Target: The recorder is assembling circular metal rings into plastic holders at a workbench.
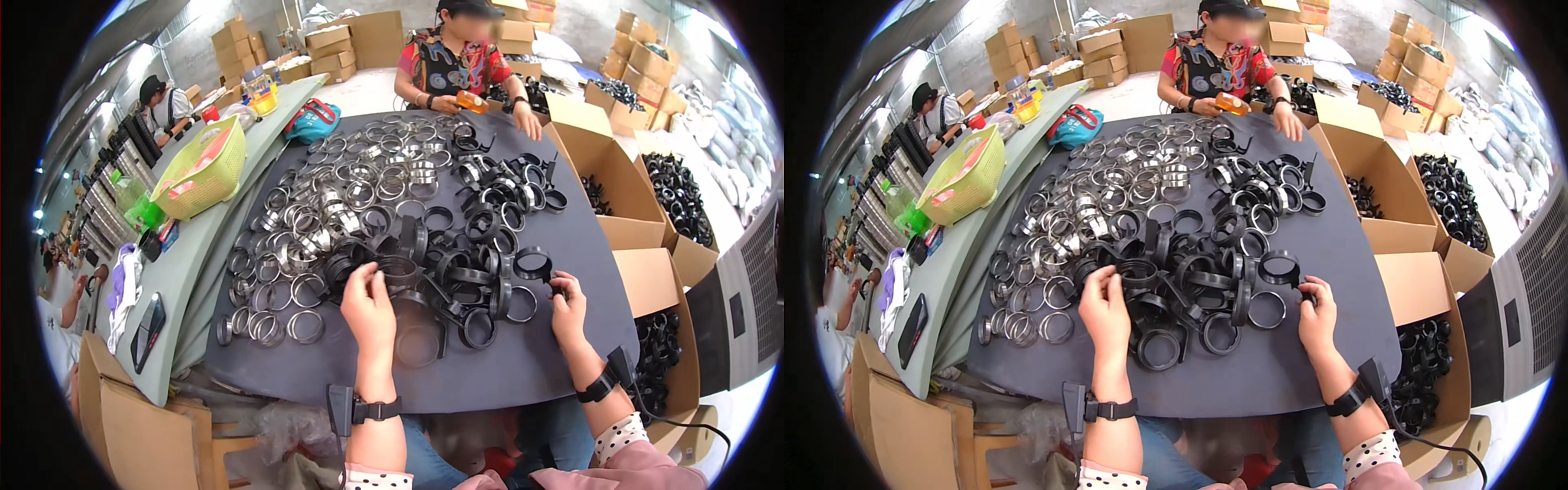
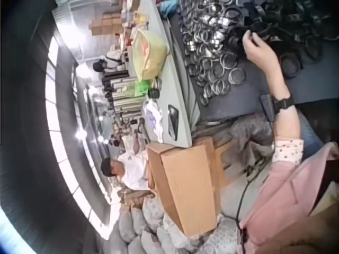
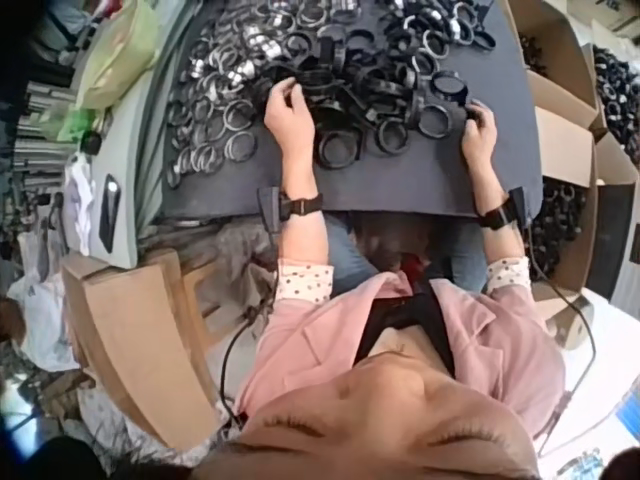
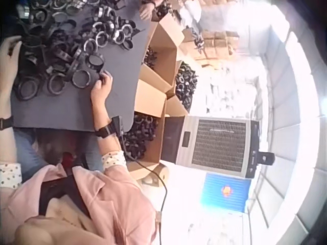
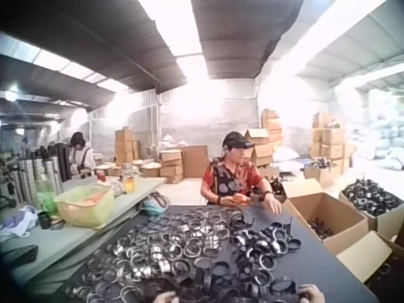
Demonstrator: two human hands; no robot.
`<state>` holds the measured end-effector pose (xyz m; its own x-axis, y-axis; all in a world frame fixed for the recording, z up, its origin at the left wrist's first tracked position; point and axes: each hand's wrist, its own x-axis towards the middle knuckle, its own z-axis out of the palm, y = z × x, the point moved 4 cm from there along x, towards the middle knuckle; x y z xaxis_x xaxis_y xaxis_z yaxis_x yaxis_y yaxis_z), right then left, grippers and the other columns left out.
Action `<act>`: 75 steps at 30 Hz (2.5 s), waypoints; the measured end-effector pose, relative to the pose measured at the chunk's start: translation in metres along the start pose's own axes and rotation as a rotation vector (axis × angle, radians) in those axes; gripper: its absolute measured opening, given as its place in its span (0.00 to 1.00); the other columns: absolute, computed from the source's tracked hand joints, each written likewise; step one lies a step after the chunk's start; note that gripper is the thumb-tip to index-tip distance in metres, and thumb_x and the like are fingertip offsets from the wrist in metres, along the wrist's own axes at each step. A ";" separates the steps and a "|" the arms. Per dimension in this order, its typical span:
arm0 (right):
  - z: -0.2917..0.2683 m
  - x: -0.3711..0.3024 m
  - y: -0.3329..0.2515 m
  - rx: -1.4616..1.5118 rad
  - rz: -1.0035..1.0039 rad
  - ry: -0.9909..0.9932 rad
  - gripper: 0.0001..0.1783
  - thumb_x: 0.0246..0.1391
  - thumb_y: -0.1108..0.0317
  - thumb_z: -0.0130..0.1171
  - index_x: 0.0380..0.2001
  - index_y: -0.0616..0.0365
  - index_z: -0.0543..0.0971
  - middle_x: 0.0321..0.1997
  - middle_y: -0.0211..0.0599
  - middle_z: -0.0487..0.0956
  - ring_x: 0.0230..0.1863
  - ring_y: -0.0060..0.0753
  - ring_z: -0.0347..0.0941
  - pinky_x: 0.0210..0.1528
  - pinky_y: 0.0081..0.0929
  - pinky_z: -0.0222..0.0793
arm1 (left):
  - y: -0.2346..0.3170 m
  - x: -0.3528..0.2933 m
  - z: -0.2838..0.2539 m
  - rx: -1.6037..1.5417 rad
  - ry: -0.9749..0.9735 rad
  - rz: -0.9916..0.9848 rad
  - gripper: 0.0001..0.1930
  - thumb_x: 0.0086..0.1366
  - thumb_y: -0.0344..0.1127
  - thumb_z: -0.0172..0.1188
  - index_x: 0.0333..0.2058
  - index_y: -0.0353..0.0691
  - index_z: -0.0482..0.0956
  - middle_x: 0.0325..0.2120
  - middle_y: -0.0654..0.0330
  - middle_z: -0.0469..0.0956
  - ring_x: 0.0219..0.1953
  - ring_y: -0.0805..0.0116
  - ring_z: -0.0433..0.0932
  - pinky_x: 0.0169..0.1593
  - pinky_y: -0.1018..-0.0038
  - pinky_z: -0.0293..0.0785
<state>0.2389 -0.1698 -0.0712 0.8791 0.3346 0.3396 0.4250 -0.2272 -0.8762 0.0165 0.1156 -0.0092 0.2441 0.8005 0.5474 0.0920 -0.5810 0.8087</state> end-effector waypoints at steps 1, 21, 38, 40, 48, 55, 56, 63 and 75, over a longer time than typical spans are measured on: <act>-0.006 0.000 -0.004 0.141 0.023 0.046 0.15 0.44 0.86 0.44 0.36 0.65 0.75 0.53 0.42 0.70 0.46 0.33 0.71 0.44 0.24 0.71 | 0.011 0.000 0.001 -0.038 0.010 -0.013 0.08 0.64 0.28 0.57 0.41 0.33 0.76 0.27 0.62 0.77 0.28 0.78 0.73 0.34 0.80 0.70; -0.007 -0.092 -0.135 -0.077 -0.961 -0.228 0.09 0.33 0.78 0.59 0.24 0.60 0.73 0.46 0.47 0.75 0.49 0.54 0.73 0.50 0.44 0.73 | 0.098 -0.129 0.061 -1.132 -1.042 -0.666 0.30 0.61 0.28 0.61 0.60 0.38 0.60 0.52 0.51 0.71 0.54 0.65 0.71 0.59 0.68 0.67; -0.028 -0.084 -0.156 0.107 -0.977 -0.371 0.08 0.34 0.80 0.57 0.23 0.60 0.72 0.32 0.41 0.78 0.38 0.47 0.79 0.37 0.37 0.76 | 0.087 -0.112 0.055 -1.172 -1.137 -0.743 0.23 0.60 0.28 0.56 0.55 0.37 0.66 0.47 0.49 0.75 0.46 0.61 0.76 0.53 0.64 0.71; -0.031 -0.068 -0.141 0.093 -0.859 -0.272 0.09 0.33 0.81 0.56 0.23 0.58 0.73 0.25 0.35 0.75 0.33 0.45 0.77 0.34 0.36 0.73 | 0.079 -0.109 0.052 -1.235 -1.060 -0.711 0.23 0.58 0.31 0.55 0.54 0.36 0.67 0.44 0.49 0.75 0.43 0.60 0.76 0.52 0.65 0.71; 0.002 -0.011 -0.040 -0.578 -0.329 -0.408 0.39 0.40 0.60 0.70 0.56 0.61 0.67 0.58 0.47 0.67 0.63 0.50 0.59 0.63 0.40 0.57 | 0.073 -0.097 0.050 -0.789 -0.961 -0.614 0.31 0.50 0.26 0.65 0.53 0.35 0.64 0.38 0.56 0.74 0.35 0.72 0.74 0.41 0.75 0.73; 0.001 -0.013 -0.033 -0.354 -0.314 -0.453 0.44 0.37 0.64 0.69 0.60 0.60 0.63 0.63 0.46 0.63 0.65 0.53 0.54 0.65 0.44 0.55 | 0.070 -0.098 0.049 -0.599 -1.199 -0.586 0.19 0.54 0.26 0.65 0.44 0.34 0.71 0.30 0.62 0.75 0.28 0.76 0.74 0.33 0.80 0.73; -0.009 -0.014 -0.039 -0.332 -0.308 -0.429 0.43 0.36 0.67 0.68 0.60 0.60 0.63 0.63 0.45 0.63 0.64 0.52 0.55 0.64 0.44 0.55 | 0.074 -0.098 0.050 -0.604 -1.206 -0.586 0.19 0.54 0.26 0.65 0.44 0.34 0.71 0.30 0.62 0.75 0.28 0.76 0.74 0.33 0.80 0.73; -0.053 -0.021 -0.029 -0.640 -0.202 -0.784 0.44 0.34 0.73 0.59 0.62 0.54 0.62 0.69 0.46 0.56 0.66 0.57 0.52 0.63 0.53 0.53 | 0.086 -0.133 0.060 -0.244 -1.608 -0.442 0.21 0.62 0.43 0.59 0.50 0.39 0.72 0.27 0.62 0.75 0.21 0.75 0.71 0.27 0.75 0.70; -0.059 -0.047 -0.035 -0.739 -0.245 -0.724 0.39 0.46 0.56 0.64 0.61 0.52 0.65 0.66 0.50 0.59 0.66 0.58 0.52 0.63 0.55 0.50 | 0.069 -0.135 0.073 0.012 -1.500 -0.394 0.24 0.48 0.39 0.72 0.44 0.36 0.78 0.28 0.61 0.78 0.27 0.74 0.75 0.34 0.75 0.72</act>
<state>0.1958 -0.2311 -0.0362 0.5171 0.8557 -0.0191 0.8125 -0.4978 -0.3034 0.0603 -0.0431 -0.0434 0.9123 0.0257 -0.4088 0.3866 -0.3834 0.8388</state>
